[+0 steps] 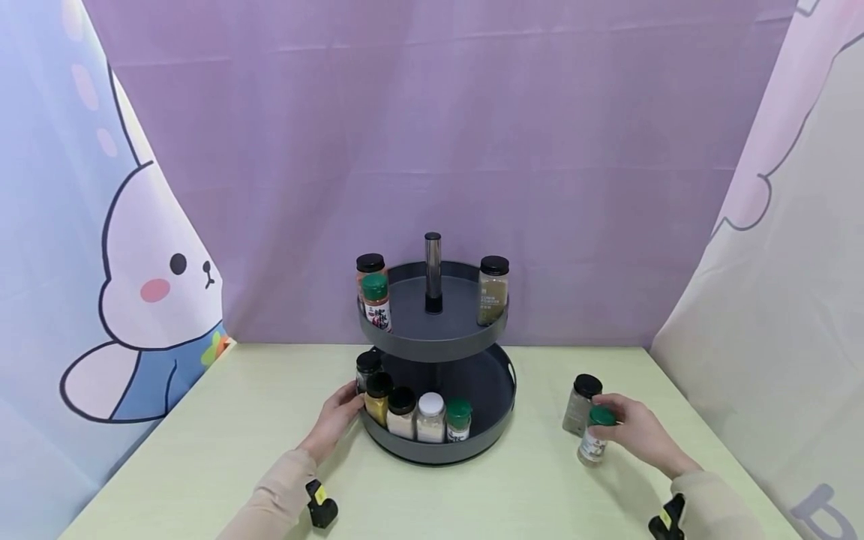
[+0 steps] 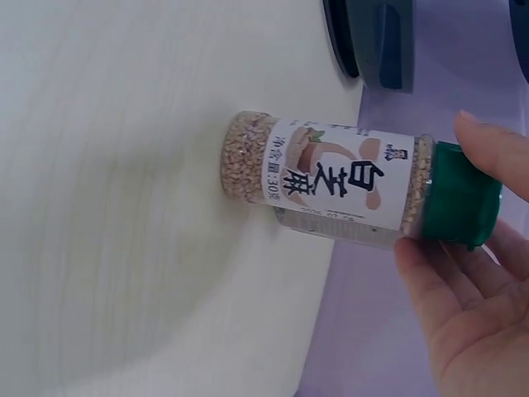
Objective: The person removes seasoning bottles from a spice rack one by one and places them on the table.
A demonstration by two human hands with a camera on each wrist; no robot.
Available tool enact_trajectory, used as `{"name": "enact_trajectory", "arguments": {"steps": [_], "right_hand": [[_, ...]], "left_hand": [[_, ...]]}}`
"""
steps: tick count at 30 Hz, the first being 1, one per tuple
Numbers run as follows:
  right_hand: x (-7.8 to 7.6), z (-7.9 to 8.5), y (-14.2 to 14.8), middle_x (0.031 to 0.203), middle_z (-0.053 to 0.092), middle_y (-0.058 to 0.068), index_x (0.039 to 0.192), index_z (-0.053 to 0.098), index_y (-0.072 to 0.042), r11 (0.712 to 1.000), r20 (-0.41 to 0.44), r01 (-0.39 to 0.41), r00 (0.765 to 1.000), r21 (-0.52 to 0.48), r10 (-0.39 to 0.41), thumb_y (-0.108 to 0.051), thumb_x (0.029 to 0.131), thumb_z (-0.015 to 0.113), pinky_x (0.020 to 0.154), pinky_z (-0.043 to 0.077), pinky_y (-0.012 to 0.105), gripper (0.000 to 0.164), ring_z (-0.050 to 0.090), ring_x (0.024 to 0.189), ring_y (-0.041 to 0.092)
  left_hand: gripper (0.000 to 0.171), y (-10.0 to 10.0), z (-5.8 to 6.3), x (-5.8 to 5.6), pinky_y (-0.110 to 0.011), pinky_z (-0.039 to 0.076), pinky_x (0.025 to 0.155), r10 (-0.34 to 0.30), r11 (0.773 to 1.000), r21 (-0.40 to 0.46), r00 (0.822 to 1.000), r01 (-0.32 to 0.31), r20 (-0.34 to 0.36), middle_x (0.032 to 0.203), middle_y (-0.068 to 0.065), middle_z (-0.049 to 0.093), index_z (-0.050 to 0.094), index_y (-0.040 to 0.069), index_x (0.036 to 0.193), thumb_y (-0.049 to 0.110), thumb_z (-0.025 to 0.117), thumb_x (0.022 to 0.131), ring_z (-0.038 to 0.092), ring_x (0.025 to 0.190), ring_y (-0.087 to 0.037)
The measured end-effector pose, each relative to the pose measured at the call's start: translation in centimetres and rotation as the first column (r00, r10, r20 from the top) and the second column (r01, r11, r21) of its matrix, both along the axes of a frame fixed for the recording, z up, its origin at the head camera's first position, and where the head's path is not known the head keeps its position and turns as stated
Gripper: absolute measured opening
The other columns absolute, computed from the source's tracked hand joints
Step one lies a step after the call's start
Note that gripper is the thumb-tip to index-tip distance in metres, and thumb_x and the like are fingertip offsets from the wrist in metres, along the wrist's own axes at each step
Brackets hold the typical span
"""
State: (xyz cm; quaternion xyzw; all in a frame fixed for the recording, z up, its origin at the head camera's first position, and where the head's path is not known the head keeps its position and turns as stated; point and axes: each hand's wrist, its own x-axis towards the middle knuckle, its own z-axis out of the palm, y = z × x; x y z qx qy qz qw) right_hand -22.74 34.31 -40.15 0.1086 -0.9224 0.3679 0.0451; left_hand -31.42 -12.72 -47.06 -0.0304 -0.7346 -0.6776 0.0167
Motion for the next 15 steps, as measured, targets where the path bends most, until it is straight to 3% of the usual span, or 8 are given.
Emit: {"name": "enact_trajectory", "arguments": {"steps": [10,15], "right_hand": [[0.1,1.2,-0.4,0.113,0.059,0.035,0.122,0.047,0.014,1.000,-0.042,0.004,0.999,0.013,-0.003,-0.018,0.079,0.070,0.081,0.052,0.059,0.059,0.052,0.105,0.050],[0.0,2.0,-0.8,0.113,0.058,0.037,0.122,0.046,0.016,1.000,-0.074,-0.002,0.997,0.021,0.004,-0.015,0.081,0.069,0.080,0.053,0.058,0.057,0.055,0.101,0.048]], "left_hand": [[0.055,0.0,0.0,0.1,-0.053,0.031,0.108,-0.003,1.000,0.007,1.000,0.003,0.007,0.142,-0.034,0.031,0.026,-0.012,0.138,0.012,0.048,0.094,0.033,0.128,-0.040],[0.054,0.0,-0.1,0.0,-0.052,0.031,0.108,0.001,1.000,-0.005,1.000,-0.001,0.009,0.142,-0.033,0.032,0.028,-0.011,0.138,0.012,0.049,0.094,0.033,0.128,-0.039]]}}
